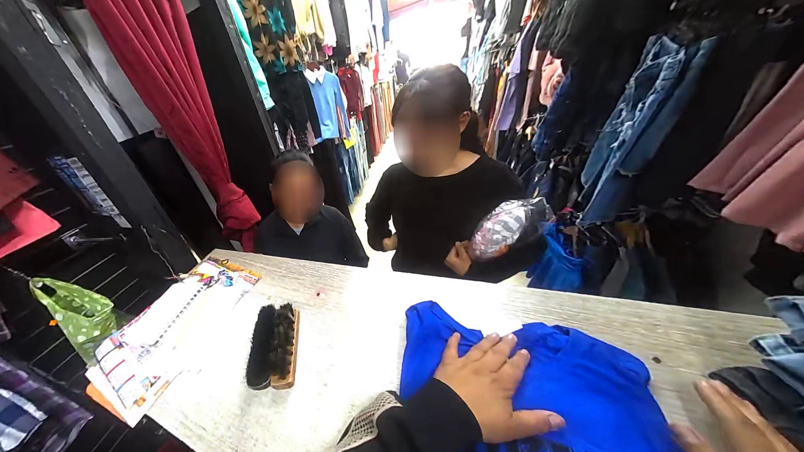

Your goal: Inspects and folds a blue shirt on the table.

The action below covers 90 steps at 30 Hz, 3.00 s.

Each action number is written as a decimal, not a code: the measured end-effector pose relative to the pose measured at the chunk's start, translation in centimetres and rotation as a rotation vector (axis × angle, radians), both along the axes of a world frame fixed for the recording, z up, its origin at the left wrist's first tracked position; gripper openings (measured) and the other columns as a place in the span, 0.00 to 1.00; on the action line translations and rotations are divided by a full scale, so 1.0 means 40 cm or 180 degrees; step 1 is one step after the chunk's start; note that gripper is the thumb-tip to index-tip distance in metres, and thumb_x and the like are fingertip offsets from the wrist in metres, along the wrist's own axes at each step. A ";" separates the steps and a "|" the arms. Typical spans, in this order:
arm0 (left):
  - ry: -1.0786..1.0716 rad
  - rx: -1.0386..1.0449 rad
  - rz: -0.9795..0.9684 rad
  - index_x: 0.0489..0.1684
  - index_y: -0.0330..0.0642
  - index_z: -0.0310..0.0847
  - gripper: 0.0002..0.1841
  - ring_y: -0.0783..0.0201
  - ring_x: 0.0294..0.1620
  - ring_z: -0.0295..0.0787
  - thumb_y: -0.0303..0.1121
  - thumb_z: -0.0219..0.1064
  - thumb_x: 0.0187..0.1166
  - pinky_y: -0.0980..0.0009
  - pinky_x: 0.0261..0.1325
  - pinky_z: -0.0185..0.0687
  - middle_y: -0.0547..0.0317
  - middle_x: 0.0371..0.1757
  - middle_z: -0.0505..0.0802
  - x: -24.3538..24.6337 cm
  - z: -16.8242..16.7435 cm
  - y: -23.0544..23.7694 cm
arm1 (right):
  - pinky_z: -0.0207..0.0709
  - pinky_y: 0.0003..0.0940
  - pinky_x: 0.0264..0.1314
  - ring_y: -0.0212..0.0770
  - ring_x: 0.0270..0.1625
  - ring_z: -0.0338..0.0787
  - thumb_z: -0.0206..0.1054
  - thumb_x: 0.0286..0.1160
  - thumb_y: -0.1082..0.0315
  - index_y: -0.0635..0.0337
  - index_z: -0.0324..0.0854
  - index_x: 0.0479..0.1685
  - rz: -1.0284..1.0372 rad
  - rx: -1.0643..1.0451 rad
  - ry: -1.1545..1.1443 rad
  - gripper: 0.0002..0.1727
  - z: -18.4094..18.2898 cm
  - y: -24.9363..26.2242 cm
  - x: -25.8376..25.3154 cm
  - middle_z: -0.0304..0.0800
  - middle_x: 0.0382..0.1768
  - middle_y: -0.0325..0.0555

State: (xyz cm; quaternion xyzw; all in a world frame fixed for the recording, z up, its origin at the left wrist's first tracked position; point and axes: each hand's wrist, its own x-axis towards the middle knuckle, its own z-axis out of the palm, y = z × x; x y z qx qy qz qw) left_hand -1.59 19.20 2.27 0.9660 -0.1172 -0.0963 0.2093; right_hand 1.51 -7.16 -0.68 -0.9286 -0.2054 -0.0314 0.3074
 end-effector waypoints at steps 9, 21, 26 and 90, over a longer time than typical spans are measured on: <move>-0.0017 -0.0054 0.0034 0.94 0.44 0.55 0.41 0.54 0.97 0.41 0.60 0.56 0.85 0.34 0.92 0.25 0.52 0.96 0.56 -0.030 -0.001 0.008 | 0.42 0.56 0.95 0.69 0.94 0.47 0.49 0.91 0.49 0.77 0.47 0.90 -0.0363 0.0152 0.0179 0.42 0.013 -0.031 0.071 0.42 0.90 0.78; 0.0077 -0.0055 0.0049 0.94 0.47 0.56 0.40 0.56 0.97 0.43 0.61 0.54 0.86 0.35 0.92 0.25 0.55 0.96 0.57 -0.030 0.005 0.013 | 0.41 0.63 0.93 0.70 0.94 0.44 0.50 0.90 0.50 0.75 0.49 0.91 -0.0709 -0.0002 0.0097 0.41 -0.005 -0.121 0.151 0.41 0.92 0.75; 0.0102 -0.0014 0.0042 0.94 0.47 0.56 0.40 0.57 0.98 0.40 0.62 0.52 0.86 0.35 0.92 0.23 0.56 0.96 0.56 -0.028 -0.002 0.014 | 0.43 0.68 0.91 0.71 0.93 0.47 0.48 0.88 0.43 0.74 0.51 0.90 -0.0731 -0.0028 -0.0063 0.44 -0.024 -0.139 0.167 0.43 0.91 0.76; -0.2626 -0.0147 0.1728 0.47 0.48 0.92 0.09 0.82 0.35 0.81 0.34 0.78 0.72 0.78 0.44 0.78 0.68 0.42 0.92 -0.220 0.925 0.397 | 0.77 0.07 0.36 0.06 0.32 0.81 0.62 0.81 0.69 0.43 0.79 0.36 0.1020 0.1444 -0.1303 0.07 0.892 0.001 0.205 0.82 0.29 0.15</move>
